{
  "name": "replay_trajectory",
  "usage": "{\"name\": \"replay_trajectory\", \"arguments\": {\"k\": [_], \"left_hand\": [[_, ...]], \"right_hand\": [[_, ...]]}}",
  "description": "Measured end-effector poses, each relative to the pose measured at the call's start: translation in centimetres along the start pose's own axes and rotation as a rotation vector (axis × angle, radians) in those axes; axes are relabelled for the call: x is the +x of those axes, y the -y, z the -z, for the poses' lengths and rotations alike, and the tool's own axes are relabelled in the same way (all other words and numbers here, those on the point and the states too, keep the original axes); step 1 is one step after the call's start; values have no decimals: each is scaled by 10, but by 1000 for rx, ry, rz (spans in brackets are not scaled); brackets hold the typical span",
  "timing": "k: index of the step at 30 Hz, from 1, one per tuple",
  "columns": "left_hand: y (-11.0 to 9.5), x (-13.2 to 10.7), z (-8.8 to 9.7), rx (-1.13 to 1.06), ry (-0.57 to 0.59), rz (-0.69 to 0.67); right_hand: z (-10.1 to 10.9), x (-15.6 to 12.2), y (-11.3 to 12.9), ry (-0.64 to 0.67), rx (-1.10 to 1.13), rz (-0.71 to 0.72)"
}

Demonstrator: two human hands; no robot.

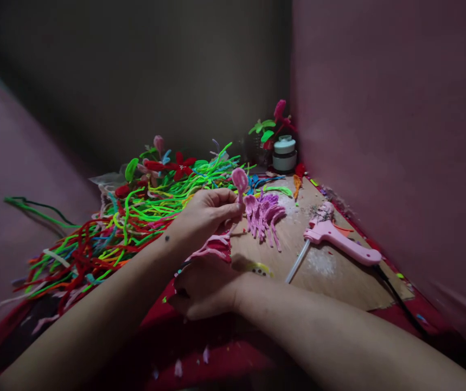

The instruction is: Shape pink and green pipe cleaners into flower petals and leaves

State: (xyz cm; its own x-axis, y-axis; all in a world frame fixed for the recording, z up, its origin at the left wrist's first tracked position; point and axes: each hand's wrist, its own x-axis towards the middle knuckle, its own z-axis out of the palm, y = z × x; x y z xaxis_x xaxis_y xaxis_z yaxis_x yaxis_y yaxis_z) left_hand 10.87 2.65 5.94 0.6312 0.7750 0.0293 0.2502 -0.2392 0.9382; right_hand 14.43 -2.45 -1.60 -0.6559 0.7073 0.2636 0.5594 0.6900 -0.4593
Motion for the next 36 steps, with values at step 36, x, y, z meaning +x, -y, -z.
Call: {"name": "replay_trajectory", "arguments": {"k": [36], "left_hand": [[11,20,-5,58,285,178]], "right_hand": [[1,-2,-3,-50,73,-3]]}}
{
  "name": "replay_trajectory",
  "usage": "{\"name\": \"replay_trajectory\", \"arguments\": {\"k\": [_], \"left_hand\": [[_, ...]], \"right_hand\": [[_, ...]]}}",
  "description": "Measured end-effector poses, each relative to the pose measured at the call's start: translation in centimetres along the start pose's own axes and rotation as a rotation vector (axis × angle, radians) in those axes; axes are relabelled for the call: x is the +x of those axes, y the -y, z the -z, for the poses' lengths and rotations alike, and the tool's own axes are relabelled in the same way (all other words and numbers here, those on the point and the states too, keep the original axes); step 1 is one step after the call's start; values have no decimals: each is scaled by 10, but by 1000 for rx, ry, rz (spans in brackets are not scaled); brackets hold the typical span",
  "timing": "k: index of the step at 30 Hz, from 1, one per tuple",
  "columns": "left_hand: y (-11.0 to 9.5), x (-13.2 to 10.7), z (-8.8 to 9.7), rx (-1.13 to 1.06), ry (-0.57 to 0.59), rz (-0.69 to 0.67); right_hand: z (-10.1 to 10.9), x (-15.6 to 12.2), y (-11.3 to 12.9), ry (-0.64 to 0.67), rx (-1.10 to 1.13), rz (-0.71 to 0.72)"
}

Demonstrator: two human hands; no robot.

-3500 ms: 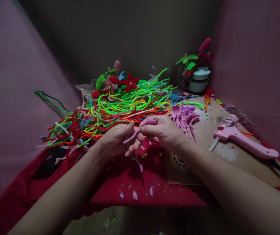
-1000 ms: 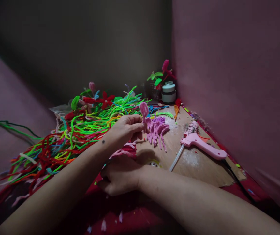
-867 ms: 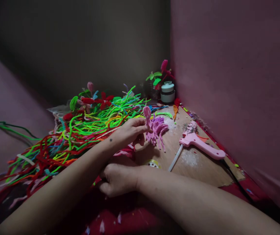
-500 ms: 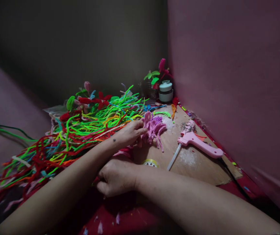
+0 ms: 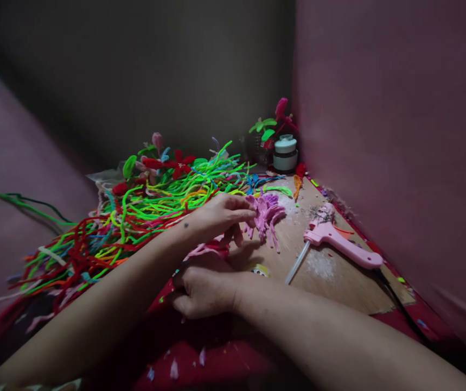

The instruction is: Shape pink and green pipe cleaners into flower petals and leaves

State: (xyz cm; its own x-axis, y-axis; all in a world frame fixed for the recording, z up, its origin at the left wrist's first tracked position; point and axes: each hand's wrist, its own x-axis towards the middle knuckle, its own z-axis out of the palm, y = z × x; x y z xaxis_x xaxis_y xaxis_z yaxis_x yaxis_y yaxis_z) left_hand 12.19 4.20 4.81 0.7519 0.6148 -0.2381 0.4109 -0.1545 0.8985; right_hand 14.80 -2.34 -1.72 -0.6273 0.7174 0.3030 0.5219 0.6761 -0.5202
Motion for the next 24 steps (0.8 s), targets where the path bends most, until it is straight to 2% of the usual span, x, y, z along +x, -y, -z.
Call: {"name": "replay_trajectory", "arguments": {"k": [1,3,6,9,12,14,17,20,22,24], "left_hand": [[-5,-10,2,-51,-10,-54],[-14,-33,9,-85,-103,-126],[-18,-70,28,-8,-268,-173],[-7,-104,53,69,-408,-143],[17,-130,76,159,-448,-18],[34,-141,87,205,-436,64],[58,-150,95,231,-390,134],[73,-151,94,294,-288,105],[79,-150,89,452,-184,42],[83,-149,83,695,-129,-5]], "right_hand": [[1,0,1,-1,0,-7],[1,0,1,-15,8,-18],[-1,-2,1,-84,81,-27],[-2,-3,0,-188,305,-71],[0,-2,-1,-381,501,-215],[2,-2,-3,-450,597,-323],[4,-2,-6,-514,645,-398],[8,-1,-5,-526,641,-410],[10,-1,-1,-418,603,-387],[9,-1,3,-211,492,-293]]}}
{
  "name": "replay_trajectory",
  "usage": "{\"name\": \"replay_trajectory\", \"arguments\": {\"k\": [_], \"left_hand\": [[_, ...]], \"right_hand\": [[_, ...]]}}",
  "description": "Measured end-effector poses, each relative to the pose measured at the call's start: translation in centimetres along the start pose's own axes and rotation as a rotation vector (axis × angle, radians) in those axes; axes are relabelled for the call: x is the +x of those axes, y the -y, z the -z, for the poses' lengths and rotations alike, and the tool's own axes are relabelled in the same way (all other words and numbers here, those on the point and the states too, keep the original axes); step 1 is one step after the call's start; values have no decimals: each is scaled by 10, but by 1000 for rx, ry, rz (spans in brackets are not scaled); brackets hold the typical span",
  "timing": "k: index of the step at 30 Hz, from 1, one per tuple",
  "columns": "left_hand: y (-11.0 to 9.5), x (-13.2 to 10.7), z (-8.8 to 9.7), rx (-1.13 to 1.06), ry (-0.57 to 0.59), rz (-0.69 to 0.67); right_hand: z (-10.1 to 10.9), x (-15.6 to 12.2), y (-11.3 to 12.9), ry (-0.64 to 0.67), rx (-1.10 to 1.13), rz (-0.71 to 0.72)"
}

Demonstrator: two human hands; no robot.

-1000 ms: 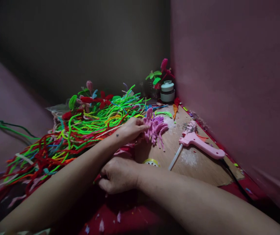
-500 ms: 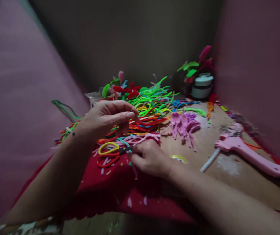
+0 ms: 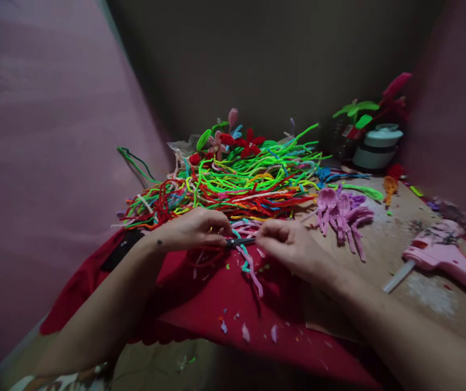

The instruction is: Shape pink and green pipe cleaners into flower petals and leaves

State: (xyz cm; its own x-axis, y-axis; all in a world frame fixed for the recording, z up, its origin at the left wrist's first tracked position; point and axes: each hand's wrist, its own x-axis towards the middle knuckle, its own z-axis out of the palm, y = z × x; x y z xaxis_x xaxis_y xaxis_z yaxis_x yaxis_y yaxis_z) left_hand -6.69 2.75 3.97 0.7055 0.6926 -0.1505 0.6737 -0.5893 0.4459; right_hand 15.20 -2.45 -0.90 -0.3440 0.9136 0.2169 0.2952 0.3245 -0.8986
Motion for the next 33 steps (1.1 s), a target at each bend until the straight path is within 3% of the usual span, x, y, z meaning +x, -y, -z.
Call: {"name": "replay_trajectory", "arguments": {"k": [3,6,9,14,17,20,23,25,30,33], "left_hand": [[1,0,-13,330,-23,-36],[3,0,-24,459,-42,-52],[5,0,-29,453,-52,-41],[7,0,-23,444,-66,49],[12,1,-18,457,-137,86],[19,5,-18,493,-204,213],[24,12,-22,521,-199,365],[25,15,-25,533,-202,390],[29,19,-28,526,-219,360],[27,18,-28,526,-244,361]], "right_hand": [[-7,-3,-2,315,-283,228],[-11,-3,-10,371,-407,349],[-10,-2,-14,247,-252,300],[-3,0,-10,-174,43,93],[4,5,-7,-375,350,-7],[14,12,-7,-522,661,-9],[21,19,-6,-656,861,3],[23,22,-5,-712,964,-14],[39,24,5,-693,1217,-140],[56,25,11,-669,1336,-65]]}}
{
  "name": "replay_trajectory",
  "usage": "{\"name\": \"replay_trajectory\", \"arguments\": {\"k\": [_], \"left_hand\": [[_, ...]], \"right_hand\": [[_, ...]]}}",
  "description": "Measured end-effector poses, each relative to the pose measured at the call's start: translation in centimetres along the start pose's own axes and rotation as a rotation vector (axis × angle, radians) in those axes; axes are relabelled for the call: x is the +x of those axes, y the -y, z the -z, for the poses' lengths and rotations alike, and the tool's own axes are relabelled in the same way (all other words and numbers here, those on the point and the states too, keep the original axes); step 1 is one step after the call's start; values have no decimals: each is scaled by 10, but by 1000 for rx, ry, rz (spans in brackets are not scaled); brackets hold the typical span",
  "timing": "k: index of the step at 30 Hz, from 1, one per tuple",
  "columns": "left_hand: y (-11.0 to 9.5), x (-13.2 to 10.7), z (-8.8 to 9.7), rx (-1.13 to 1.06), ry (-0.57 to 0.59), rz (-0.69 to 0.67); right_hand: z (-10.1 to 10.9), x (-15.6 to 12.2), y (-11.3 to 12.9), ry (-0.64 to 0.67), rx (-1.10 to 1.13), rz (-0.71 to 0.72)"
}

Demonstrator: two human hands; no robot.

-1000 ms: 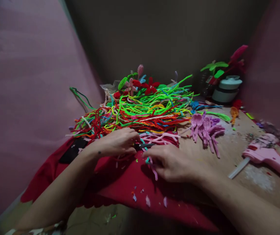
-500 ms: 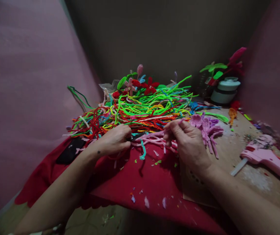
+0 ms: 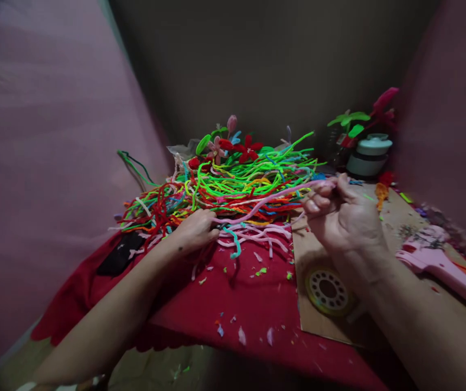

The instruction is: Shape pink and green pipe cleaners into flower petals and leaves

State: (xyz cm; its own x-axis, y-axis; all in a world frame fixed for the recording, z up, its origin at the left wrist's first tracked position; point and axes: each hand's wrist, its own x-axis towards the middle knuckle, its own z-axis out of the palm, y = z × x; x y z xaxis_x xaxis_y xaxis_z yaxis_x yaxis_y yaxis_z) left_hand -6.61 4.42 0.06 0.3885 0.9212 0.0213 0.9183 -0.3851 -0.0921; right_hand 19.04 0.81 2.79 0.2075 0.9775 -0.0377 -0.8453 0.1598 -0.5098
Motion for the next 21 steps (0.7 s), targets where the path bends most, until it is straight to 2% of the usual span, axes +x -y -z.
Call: {"name": "replay_trajectory", "arguments": {"k": [3,4,5,7,9,12,14,17,21], "left_hand": [[-11,-7,8,-64,-91,-18],[-17,-10,12,-177,-127,-64],[-24,-13,16,-346,-92,-140],[-42,-16,23,-729,63,-236],[-58,-14,28,-1130,149,-229],[-74,-1,28,-1642,111,-138],[-78,8,26,-1902,60,-80],[-79,17,21,-2075,15,0],[-76,15,21,-2028,-82,13]], "right_hand": [[2,3,4,19,14,43],[4,3,1,15,-15,-22],[6,2,-4,12,-50,-58],[9,-2,-17,6,-154,-38],[12,-7,-29,101,-285,-64],[13,-15,-40,185,-387,-109],[14,-18,-42,211,-435,-138],[17,-18,-43,266,-500,-142],[20,-14,-37,308,-701,-142]]}}
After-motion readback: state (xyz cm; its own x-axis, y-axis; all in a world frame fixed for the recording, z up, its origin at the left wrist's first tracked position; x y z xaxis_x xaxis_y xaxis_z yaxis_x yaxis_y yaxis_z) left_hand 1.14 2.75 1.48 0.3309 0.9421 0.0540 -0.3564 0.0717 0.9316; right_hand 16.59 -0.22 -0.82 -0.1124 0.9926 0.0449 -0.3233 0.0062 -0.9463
